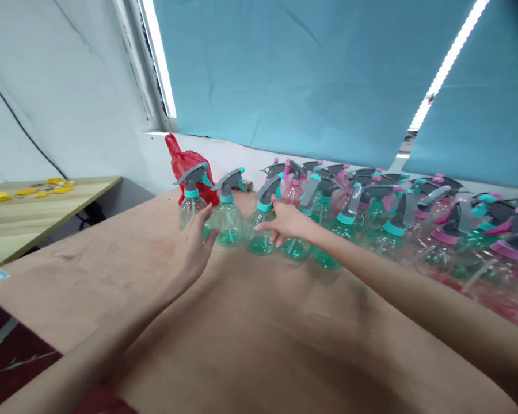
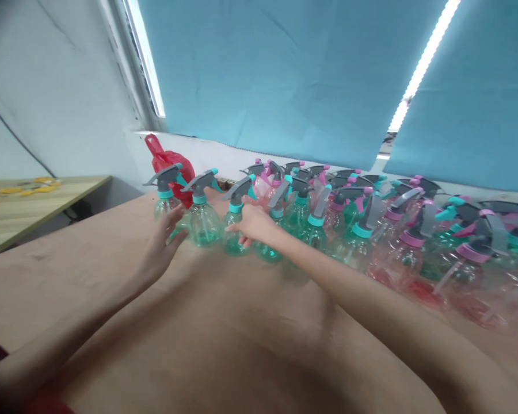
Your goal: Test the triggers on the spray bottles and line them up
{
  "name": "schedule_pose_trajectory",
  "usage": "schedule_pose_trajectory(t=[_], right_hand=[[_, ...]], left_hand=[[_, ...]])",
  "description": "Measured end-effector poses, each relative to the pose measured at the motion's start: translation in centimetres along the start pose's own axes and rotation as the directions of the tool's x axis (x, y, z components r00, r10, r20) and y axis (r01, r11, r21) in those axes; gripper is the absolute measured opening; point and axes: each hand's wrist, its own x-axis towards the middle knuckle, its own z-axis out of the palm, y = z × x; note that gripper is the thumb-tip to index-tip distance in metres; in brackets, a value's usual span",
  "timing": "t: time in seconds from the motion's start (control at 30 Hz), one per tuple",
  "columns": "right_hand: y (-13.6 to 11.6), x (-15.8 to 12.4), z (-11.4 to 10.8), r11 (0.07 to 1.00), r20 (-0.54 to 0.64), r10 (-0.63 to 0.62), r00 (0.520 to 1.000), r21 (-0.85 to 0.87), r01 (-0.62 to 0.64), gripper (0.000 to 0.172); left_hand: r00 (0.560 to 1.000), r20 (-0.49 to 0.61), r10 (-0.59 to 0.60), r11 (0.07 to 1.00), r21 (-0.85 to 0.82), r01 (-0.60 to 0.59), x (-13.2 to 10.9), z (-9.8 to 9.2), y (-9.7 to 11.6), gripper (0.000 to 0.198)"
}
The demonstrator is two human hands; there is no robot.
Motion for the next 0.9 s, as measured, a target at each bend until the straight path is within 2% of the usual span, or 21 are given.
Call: schedule_pose_trajectory(t=[0.1, 0.2, 0.3, 0.37, 0.43, 0.5, 0.6, 0.7, 0.8, 0.9], right_hand=[[0.0, -1.4, 0.0, 0.999, 0.029, -0.045, 0.999, 0.011, 0.045, 0.092], [0.4, -4.0, 0.2, 0.994, 0.052, -0.106, 0.993, 0.009, 0.105, 0.088], [0.9, -7.2, 0.3, 0.99, 0.075, -0.14, 0.987, -0.02, 0.142, 0.082], [1.4, -9.5, 0.1, 0.975, 0.131, -0.194, 0.972, -0.083, 0.206, 0.065], [1.9, -11.5, -0.2, 0.933, 0.103, -0.312, 0.945, -0.158, 0.325, 0.047], [2.6, -13.3, -0.5, 0.902, 0.088, -0.389, 0.917, -0.163, 0.399, 0.047], [3.8, -15.7, -1.1, 0.9, 0.093, -0.401, 0.911, -0.145, 0.411, 0.052], [5.1, -17.9, -1.9, 0.907, 0.071, -0.396, 0.915, -0.127, 0.402, 0.043], [6.3, -20.1, -3.1, 0.935, 0.034, -0.321, 0.946, -0.149, 0.323, 0.035], [7.6, -22.1, -4.5, 0.956, 0.014, -0.222, 0.975, -0.194, 0.221, 0.035]], left_hand=[[1.0, 0.022, -0.019, 0.997, -0.069, 0.021, -2.3, -0.5, 1.5, 0.048], [0.997, 0.074, -0.028, 0.991, -0.129, 0.037, -4.0, -0.8, 4.0, 0.045], [0.99, 0.144, -0.007, 0.981, -0.193, 0.035, -5.0, -0.8, 6.9, 0.054], [0.97, 0.243, -0.025, 0.956, -0.279, 0.095, -5.2, -0.7, 8.8, 0.065], [0.947, 0.322, -0.014, 0.93, -0.343, 0.131, -5.1, -0.5, 10.7, 0.07], [0.942, 0.331, 0.063, 0.908, -0.41, 0.083, -4.8, -0.2, 12.8, 0.067], [0.925, 0.358, 0.131, 0.883, -0.466, 0.056, -4.5, 0.6, 16.0, 0.06], [0.898, 0.407, 0.167, 0.851, -0.519, 0.077, -4.8, 2.0, 18.6, 0.05], [0.885, 0.432, 0.173, 0.822, -0.558, 0.111, -5.7, 3.8, 20.7, 0.043], [0.871, 0.445, 0.207, 0.817, -0.568, 0.096, -6.6, 5.6, 22.6, 0.04]])
